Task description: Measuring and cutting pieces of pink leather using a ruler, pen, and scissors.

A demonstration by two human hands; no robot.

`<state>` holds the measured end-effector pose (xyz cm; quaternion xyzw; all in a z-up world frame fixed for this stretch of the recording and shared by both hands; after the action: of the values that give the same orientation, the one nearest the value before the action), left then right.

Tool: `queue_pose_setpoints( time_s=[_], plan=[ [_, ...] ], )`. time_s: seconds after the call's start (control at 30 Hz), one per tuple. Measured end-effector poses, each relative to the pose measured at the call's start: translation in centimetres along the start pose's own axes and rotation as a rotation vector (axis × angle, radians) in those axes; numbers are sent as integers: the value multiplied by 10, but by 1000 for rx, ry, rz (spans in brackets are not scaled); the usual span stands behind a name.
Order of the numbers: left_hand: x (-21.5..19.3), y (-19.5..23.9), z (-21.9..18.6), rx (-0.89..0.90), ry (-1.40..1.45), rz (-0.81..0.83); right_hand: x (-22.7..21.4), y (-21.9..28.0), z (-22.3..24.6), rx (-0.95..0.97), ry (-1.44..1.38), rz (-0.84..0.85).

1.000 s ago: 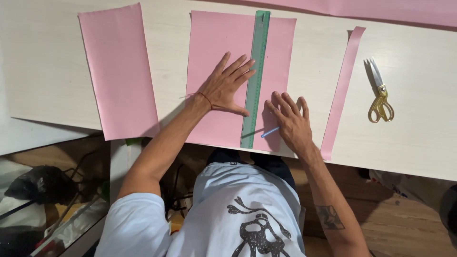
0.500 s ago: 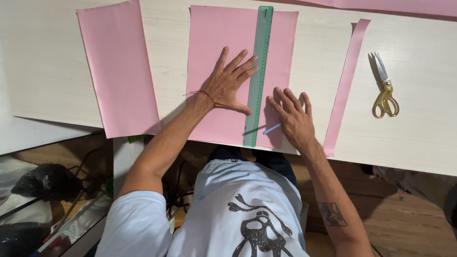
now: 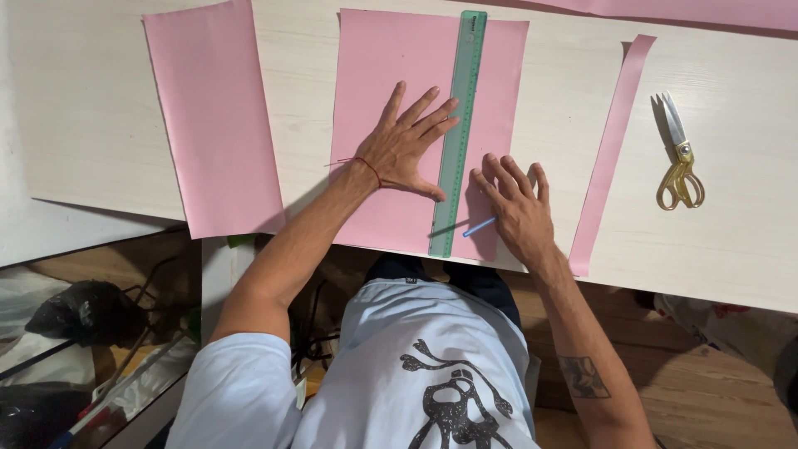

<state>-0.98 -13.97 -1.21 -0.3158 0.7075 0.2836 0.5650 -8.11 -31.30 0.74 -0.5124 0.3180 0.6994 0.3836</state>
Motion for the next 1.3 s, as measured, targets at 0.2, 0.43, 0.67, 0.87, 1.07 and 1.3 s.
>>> queue_pose_setpoints(
  time_s=[0.2,0.43,0.67,0.87,1.07,1.3],
  plan=[
    [2,0,1,1,-23,-3,2,0,-1,8,18,2],
    [3,0,1,-8,-18,14,-2,-3,-5,-18,10,-3],
    [6,1,2,-10,-52,13,7,-25,-68,180,-1029,-439],
    [6,-1,3,-13,-59,40,-4,-74,-74,305,-1488,-483],
    [-4,1,0,-23,-55,56,0,-113,-73,200,-1358,-426],
    [-7,3,1,-18,-25,2,3,-119,-73,221,-1088,-475]
  ],
)
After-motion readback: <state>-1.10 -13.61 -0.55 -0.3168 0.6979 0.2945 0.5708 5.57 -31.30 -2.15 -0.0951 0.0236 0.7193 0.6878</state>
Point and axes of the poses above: each hand's wrist, its own y-axis away from the middle knuckle, its own x-axis out of the palm, z = x × y, the point moved 9 cm from there along -y, towards the middle knuckle, and after that the axes turned 1 degree about y, right-handed, at the moved point
